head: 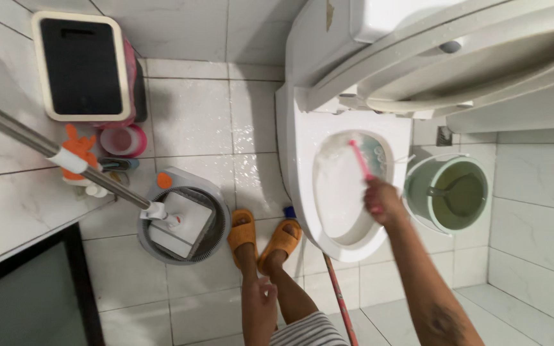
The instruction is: The person cleans the inside and outside of a toilet using a toilet brush and wipes the floor around it with a blue brush and a cloth.
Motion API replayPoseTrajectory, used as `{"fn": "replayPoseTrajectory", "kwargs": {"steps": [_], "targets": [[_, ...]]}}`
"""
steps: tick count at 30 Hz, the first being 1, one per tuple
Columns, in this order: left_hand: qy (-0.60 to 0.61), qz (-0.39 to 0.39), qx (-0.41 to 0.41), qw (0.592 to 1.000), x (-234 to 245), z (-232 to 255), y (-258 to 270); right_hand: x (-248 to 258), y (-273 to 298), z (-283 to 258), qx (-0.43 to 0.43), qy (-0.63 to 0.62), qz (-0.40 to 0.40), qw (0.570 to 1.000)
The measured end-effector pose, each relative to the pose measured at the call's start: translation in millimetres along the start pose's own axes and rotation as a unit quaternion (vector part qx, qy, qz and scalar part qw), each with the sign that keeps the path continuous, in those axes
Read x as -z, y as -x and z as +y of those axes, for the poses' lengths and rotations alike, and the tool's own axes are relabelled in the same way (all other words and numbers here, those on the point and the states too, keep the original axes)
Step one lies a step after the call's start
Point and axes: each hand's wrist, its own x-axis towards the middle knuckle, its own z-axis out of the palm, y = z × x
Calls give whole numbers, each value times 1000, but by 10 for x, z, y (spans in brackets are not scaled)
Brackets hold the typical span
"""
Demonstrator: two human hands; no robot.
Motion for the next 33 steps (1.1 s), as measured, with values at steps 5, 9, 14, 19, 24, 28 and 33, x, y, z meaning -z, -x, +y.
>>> {"fn": "replayPoseTrajectory", "kwargs": {"steps": [5, 9, 14, 19, 24, 28, 33], "targets": [[145, -58, 11, 988, -364, 150, -49, 61, 672, 1103, 77, 645, 11, 760], [65, -56, -16, 996, -475, 224, -74, 929, 1402, 984, 65, 836, -47, 543], [17, -70, -14, 997, -406, 625, -21, 997, 1026, 349, 49, 927, 74, 365], [57, -40, -40, 997, -368, 665, -43, 747, 1132, 1208, 29, 951, -14, 308], [99, -43, -56, 993, -284, 348, -67, 646, 853, 333, -92, 927, -112, 346], [94, -45, -50, 993, -259, 235, -14, -222, 610, -255, -22, 981, -91, 169], [65, -50, -33, 996, -137, 275, 39, -902, 223, -107, -196, 957, -168, 135]]}}
